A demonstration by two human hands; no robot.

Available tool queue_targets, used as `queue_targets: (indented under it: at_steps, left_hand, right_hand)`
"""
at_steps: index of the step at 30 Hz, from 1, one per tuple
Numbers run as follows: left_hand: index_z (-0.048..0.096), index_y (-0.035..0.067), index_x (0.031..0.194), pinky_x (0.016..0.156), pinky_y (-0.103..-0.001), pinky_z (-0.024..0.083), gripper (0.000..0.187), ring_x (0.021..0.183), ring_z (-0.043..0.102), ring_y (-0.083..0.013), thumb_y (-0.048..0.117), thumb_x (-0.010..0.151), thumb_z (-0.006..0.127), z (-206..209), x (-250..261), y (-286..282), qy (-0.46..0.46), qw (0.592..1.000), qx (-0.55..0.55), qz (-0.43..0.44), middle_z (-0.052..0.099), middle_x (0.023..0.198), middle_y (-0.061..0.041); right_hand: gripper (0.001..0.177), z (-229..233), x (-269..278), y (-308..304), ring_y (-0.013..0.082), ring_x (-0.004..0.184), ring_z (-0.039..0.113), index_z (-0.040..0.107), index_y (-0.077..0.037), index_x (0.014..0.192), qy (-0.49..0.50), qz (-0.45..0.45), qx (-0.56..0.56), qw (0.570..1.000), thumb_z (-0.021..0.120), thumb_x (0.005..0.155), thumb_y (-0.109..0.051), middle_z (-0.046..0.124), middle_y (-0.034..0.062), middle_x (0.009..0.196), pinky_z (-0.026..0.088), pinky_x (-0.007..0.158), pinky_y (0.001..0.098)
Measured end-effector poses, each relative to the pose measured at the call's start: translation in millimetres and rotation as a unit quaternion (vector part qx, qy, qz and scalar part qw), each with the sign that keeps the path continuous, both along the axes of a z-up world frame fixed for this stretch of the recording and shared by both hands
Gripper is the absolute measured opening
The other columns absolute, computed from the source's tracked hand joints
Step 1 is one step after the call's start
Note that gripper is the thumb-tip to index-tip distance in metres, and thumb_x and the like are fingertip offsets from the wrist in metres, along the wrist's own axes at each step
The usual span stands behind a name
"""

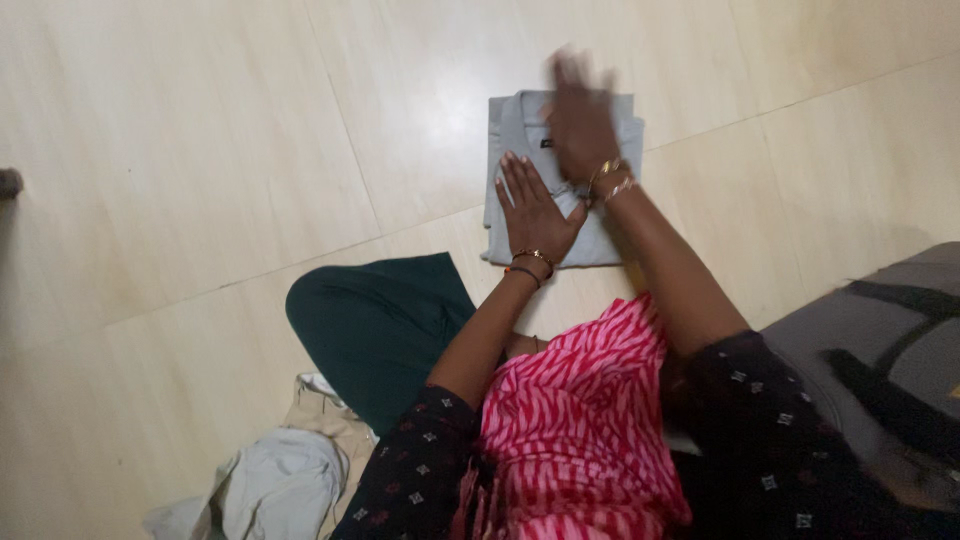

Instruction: The person folds a gray shirt by hand while sitting on the floor, places it into a bag, and then picks up and buttons a white garment.

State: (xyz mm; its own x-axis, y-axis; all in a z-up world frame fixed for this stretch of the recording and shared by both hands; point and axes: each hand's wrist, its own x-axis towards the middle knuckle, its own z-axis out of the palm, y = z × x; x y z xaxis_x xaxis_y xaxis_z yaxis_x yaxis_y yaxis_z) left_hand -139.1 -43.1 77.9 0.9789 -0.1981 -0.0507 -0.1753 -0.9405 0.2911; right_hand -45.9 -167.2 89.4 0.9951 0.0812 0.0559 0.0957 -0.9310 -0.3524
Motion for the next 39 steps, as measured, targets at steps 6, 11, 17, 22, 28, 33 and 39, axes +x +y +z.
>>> queue_targets:
  at_steps: [6, 11, 17, 22, 28, 33, 39]
  left_hand:
    - [0.023, 0.009, 0.162, 0.125, -0.061, -0.003, 0.088, 0.158, 0.005, -0.0430, 0.062, 0.096, 0.046, -25.6, -2.0, 2.7, -0.046, 0.997, 0.009, -0.062, 0.017, 0.170, -0.021]
    - [0.023, 0.008, 0.162, 0.123, -0.061, -0.005, 0.092, 0.155, 0.005, -0.0434, 0.064, 0.093, 0.044, -11.7, 1.7, -0.5, -0.028, 0.998, -0.007, -0.058, 0.019, 0.168, -0.022]
    - [0.017, -0.017, 0.156, 0.127, -0.054, -0.003, 0.114, 0.159, 0.000, -0.0428, 0.072, 0.092, 0.049, 6.1, 1.4, 0.5, 0.023, 0.998, 0.055, -0.018, 0.008, 0.167, -0.035]
    - [0.011, -0.017, 0.156, 0.125, -0.053, -0.003, 0.112, 0.157, -0.002, -0.0434, 0.061, 0.090, 0.057, -2.0, 0.3, -0.8, -0.007, 0.998, 0.057, -0.009, 0.002, 0.166, -0.035]
    - [0.010, -0.017, 0.155, 0.126, -0.054, -0.003, 0.118, 0.157, -0.001, -0.0426, 0.068, 0.088, 0.057, -11.8, -0.3, -2.3, -0.029, 0.997, -0.075, -0.005, 0.003, 0.166, -0.036]
    - [0.012, -0.016, 0.156, 0.127, -0.055, -0.001, 0.118, 0.158, -0.001, -0.0423, 0.069, 0.088, 0.056, -13.3, -4.1, -4.2, -0.042, 0.997, -0.064, 0.007, 0.004, 0.166, -0.035]
    - [0.015, -0.017, 0.155, 0.126, -0.056, -0.001, 0.117, 0.157, 0.000, -0.0430, 0.070, 0.088, 0.056, -7.5, -4.3, -1.1, -0.038, 0.997, -0.064, -0.007, 0.006, 0.166, -0.036]
  right_hand:
    - [0.068, -23.1, -31.1, 57.2, 0.0224, 0.159, 0.012, 0.014, -0.005, 0.163, 0.064, 0.125, -0.078, 0.987, 0.027, 0.106, -0.040, 0.014, 0.0108, 0.172, -0.003, 0.126, 0.0529]
    - [0.073, -22.3, 22.8, 66.0, 0.0206, 0.159, 0.003, 0.007, -0.007, 0.164, 0.063, 0.034, -0.097, 0.993, 0.027, 0.106, -0.046, 0.004, 0.0084, 0.174, -0.006, 0.126, 0.0502]
    - [0.077, -8.2, 50.6, 52.0, 0.0231, 0.158, -0.003, 0.005, -0.004, 0.162, 0.173, 0.053, -0.074, 0.981, 0.024, 0.107, -0.054, -0.001, 0.0126, 0.171, -0.010, 0.122, 0.0491]
    - [0.064, -27.6, -50.3, 10.1, 0.0227, 0.163, 0.008, 0.016, -0.009, 0.167, -0.013, -0.096, 0.030, 0.995, 0.020, 0.112, -0.040, 0.012, 0.0064, 0.175, -0.004, 0.129, 0.0522]
    - [0.062, -37.6, -69.9, -12.7, 0.0268, 0.161, 0.009, 0.017, -0.007, 0.166, 0.006, -0.126, -0.019, 0.992, 0.026, 0.113, -0.038, 0.011, 0.0110, 0.174, -0.001, 0.126, 0.0560]
    - [0.060, -32.9, -17.4, -36.5, 0.0274, 0.160, 0.016, 0.016, -0.011, 0.167, -0.020, -0.117, -0.018, 0.993, 0.029, 0.112, -0.031, 0.017, 0.0091, 0.174, 0.004, 0.127, 0.0558]
    - [0.037, -45.6, -8.0, -55.6, 0.0313, 0.154, 0.033, 0.048, -0.012, 0.148, -0.089, -0.107, 0.009, 0.990, 0.042, 0.114, -0.024, 0.042, 0.0129, 0.163, 0.019, 0.125, 0.0517]
